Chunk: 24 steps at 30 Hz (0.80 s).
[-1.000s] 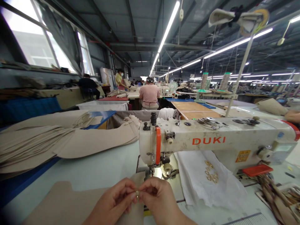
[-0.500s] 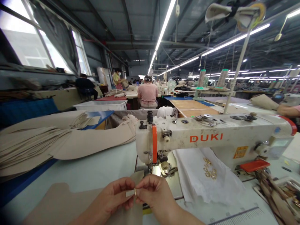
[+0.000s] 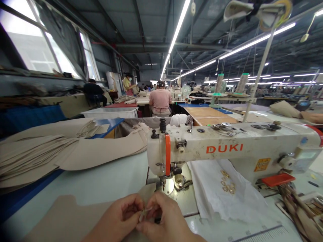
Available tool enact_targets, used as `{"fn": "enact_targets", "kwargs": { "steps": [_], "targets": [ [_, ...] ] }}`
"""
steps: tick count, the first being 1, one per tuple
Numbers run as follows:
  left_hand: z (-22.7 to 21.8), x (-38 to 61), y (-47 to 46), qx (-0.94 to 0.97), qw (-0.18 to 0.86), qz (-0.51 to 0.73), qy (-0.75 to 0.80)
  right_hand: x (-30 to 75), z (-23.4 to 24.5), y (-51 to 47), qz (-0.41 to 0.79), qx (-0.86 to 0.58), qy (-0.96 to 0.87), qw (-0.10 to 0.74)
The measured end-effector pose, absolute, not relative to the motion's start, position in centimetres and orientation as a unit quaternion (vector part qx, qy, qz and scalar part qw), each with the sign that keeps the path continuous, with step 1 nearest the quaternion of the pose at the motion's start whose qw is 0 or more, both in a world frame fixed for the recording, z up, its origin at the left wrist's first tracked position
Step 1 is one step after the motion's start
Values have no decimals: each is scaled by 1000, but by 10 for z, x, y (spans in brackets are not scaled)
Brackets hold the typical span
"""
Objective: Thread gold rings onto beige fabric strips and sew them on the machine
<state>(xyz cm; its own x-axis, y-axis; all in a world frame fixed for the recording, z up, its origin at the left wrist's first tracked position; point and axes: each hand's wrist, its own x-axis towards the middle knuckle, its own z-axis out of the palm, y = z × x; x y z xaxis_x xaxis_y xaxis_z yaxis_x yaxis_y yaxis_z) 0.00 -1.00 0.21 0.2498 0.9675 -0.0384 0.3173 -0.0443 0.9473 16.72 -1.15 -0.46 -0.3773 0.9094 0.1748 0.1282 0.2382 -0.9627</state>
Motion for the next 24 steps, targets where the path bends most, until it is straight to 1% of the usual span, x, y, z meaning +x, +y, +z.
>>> {"fn": "enact_targets", "kwargs": {
  "steps": [4, 7, 15, 20, 22, 24],
  "targets": [
    [4, -2, -12, 661, 406, 361, 518, 171, -7, -8, 433, -348, -704, 443],
    [2, -3, -11, 666, 394, 387, 501, 171, -14, -4, 446, -306, -689, 483],
    [-1, 4, -13, 567, 480, 476, 471, 171, -34, 6, 540, -288, -607, 507],
    [0, 2, -6, 516, 581, 444, 446, 168, -37, 6, 571, -335, -554, 505],
    [-1, 0, -3, 506, 591, 442, 447, 167, -36, 6, 571, -352, -547, 502],
    [-3, -1, -3, 517, 579, 440, 451, 167, -36, 5, 564, -361, -550, 499]
  ]
}}
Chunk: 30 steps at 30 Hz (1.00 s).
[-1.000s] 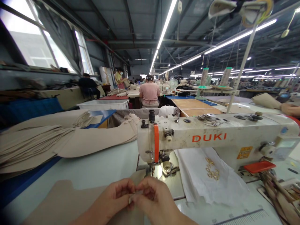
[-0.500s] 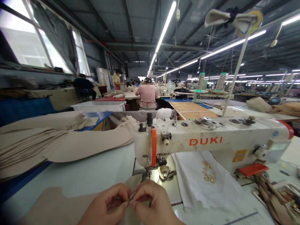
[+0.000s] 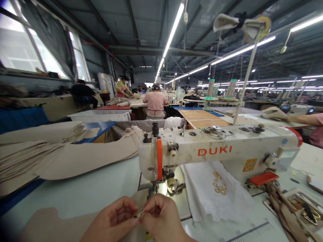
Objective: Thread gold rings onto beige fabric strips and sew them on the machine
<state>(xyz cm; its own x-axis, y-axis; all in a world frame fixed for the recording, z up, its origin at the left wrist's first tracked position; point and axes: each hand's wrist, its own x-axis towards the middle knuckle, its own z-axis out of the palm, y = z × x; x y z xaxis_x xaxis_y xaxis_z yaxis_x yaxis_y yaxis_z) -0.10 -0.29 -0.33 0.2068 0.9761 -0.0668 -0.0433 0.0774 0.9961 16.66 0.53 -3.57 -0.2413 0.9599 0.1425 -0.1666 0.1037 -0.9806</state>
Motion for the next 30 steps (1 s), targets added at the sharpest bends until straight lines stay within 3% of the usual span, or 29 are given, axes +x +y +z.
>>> {"fn": "enact_targets", "kwargs": {
  "steps": [11, 16, 22, 30],
  "targets": [
    [10, 2, -19, 635, 385, 438, 507, 168, -29, 1, 586, -338, -553, 487],
    [8, -2, -19, 663, 374, 410, 502, 170, -21, -2, 566, -378, -591, 433],
    [6, -2, -14, 674, 436, 349, 483, 169, -13, -5, 548, -405, -602, 415],
    [12, -2, -18, 738, 317, 308, 510, 175, -6, -7, 407, -438, -697, 397]
  ]
}}
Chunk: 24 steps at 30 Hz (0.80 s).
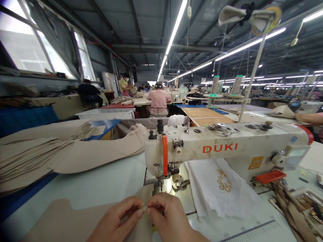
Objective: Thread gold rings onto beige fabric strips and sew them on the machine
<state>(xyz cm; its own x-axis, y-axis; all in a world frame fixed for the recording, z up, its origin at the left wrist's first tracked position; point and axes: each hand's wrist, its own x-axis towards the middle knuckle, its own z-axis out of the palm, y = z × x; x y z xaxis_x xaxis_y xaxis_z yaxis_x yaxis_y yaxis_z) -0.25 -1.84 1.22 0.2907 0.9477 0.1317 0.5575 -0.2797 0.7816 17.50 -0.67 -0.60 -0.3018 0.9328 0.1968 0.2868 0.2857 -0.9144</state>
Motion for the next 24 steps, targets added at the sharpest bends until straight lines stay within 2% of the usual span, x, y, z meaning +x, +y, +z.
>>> {"fn": "enact_targets", "kwargs": {
  "steps": [3, 8, 15, 19, 24],
  "targets": [
    [12, -2, -18, 744, 308, 310, 506, 177, -2, -8, 378, -436, -715, 394],
    [15, -2, -18, 764, 285, 302, 493, 175, 0, -10, 395, -446, -700, 393],
    [3, -10, -12, 816, 81, 315, 478, 178, -1, -8, 447, -481, -642, 397],
    [-6, -5, -18, 831, 21, 269, 486, 179, 4, -2, 448, -514, -633, 366],
    [-9, -2, -31, 823, 15, 278, 496, 172, 10, 13, 488, -543, -615, 296]
  ]
}}
